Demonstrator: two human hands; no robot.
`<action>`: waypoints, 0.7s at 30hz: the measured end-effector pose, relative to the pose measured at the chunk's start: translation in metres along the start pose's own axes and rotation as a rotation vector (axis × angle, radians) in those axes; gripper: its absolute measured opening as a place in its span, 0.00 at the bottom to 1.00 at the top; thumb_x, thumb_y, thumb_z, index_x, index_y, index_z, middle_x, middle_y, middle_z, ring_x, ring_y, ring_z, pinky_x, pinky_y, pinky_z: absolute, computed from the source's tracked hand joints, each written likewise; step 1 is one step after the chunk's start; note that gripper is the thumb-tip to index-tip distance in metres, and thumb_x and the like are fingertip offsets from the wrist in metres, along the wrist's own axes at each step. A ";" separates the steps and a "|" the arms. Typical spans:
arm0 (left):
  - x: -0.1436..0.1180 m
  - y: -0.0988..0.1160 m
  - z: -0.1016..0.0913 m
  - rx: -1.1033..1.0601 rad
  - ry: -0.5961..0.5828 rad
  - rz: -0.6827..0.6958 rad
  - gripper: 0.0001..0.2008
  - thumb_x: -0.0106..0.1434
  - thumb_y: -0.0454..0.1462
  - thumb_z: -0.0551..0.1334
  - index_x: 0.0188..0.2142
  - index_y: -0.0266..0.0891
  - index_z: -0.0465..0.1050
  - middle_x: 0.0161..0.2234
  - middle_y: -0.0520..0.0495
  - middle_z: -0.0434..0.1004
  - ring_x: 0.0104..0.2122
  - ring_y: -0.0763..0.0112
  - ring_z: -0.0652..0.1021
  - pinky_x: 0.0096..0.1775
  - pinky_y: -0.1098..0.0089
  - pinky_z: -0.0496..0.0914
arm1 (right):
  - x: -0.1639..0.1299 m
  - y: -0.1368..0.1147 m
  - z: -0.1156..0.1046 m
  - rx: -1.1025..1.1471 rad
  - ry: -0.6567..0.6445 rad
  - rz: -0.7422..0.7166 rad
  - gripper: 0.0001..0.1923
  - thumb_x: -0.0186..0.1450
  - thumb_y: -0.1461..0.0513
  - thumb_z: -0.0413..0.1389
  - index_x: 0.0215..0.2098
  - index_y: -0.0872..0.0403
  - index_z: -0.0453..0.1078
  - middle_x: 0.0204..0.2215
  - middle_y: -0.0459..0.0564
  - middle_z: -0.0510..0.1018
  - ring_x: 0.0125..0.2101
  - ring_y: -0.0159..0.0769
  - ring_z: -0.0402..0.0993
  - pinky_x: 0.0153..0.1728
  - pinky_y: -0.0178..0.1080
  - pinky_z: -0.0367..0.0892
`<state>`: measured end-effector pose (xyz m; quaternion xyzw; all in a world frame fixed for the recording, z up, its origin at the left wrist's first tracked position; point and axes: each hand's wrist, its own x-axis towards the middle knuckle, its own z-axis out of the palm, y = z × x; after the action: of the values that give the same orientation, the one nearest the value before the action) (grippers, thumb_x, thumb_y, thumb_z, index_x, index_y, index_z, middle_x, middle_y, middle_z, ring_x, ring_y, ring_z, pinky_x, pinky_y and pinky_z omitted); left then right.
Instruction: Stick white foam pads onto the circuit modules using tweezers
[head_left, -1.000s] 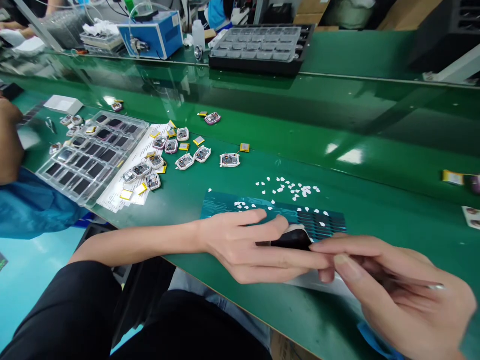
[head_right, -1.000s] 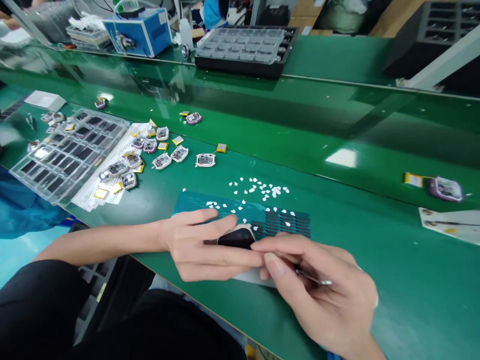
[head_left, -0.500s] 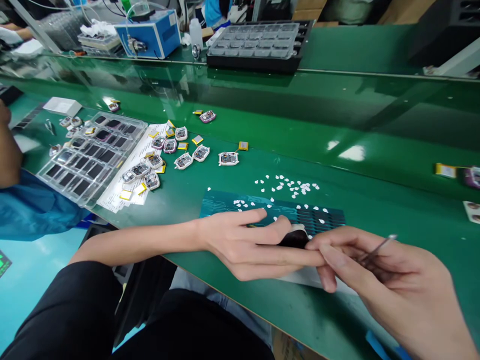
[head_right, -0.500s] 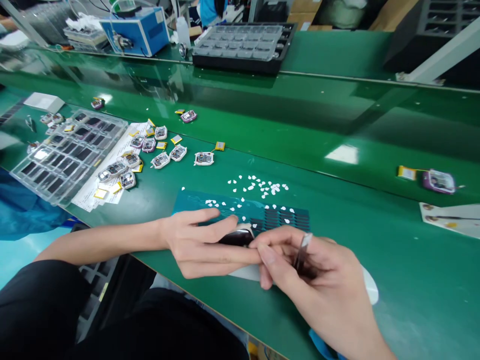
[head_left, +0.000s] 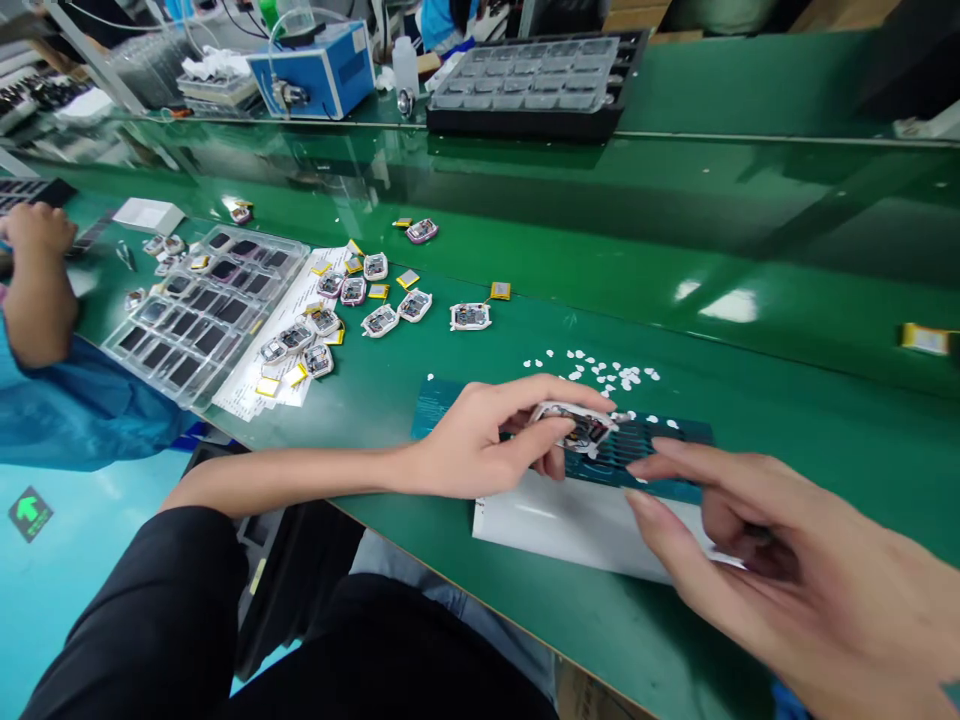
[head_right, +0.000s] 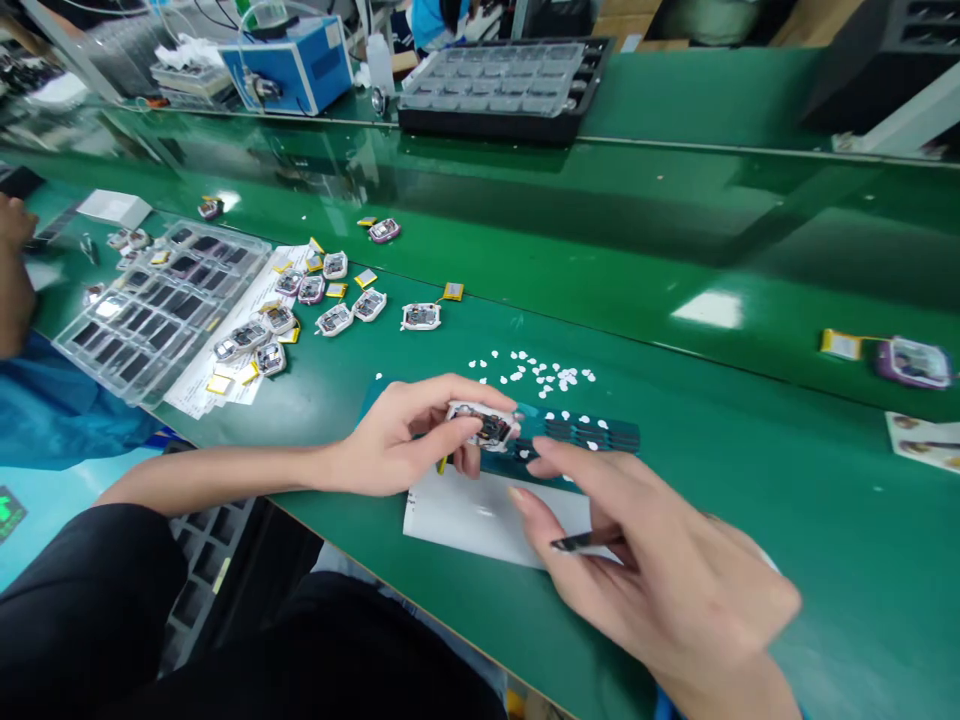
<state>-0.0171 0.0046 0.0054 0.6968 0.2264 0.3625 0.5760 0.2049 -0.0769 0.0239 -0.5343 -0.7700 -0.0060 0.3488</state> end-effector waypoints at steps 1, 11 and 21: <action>0.000 0.002 0.000 -0.120 -0.006 -0.094 0.14 0.76 0.39 0.57 0.56 0.36 0.73 0.28 0.50 0.80 0.26 0.74 0.82 0.29 0.75 0.76 | 0.001 0.000 0.001 -0.067 0.014 -0.079 0.24 0.71 0.58 0.61 0.65 0.40 0.69 0.34 0.41 0.86 0.22 0.28 0.78 0.17 0.34 0.66; 0.002 0.017 0.005 -0.399 -0.070 -0.347 0.05 0.71 0.33 0.58 0.47 0.37 0.68 0.22 0.57 0.72 0.18 0.79 0.77 0.25 0.78 0.73 | 0.007 0.006 0.007 -0.280 0.056 -0.330 0.38 0.73 0.68 0.56 0.76 0.45 0.51 0.43 0.43 0.87 0.28 0.26 0.81 0.19 0.33 0.65; 0.001 0.013 0.007 -0.361 -0.025 -0.366 0.07 0.69 0.30 0.60 0.44 0.40 0.63 0.21 0.60 0.71 0.19 0.78 0.78 0.21 0.80 0.71 | -0.006 0.012 0.004 -0.027 -0.068 -0.112 0.33 0.72 0.64 0.58 0.72 0.36 0.61 0.49 0.43 0.85 0.38 0.36 0.86 0.31 0.34 0.78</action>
<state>-0.0127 -0.0022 0.0180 0.5346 0.2732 0.2779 0.7498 0.2142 -0.0749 0.0131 -0.4949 -0.8100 -0.0178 0.3142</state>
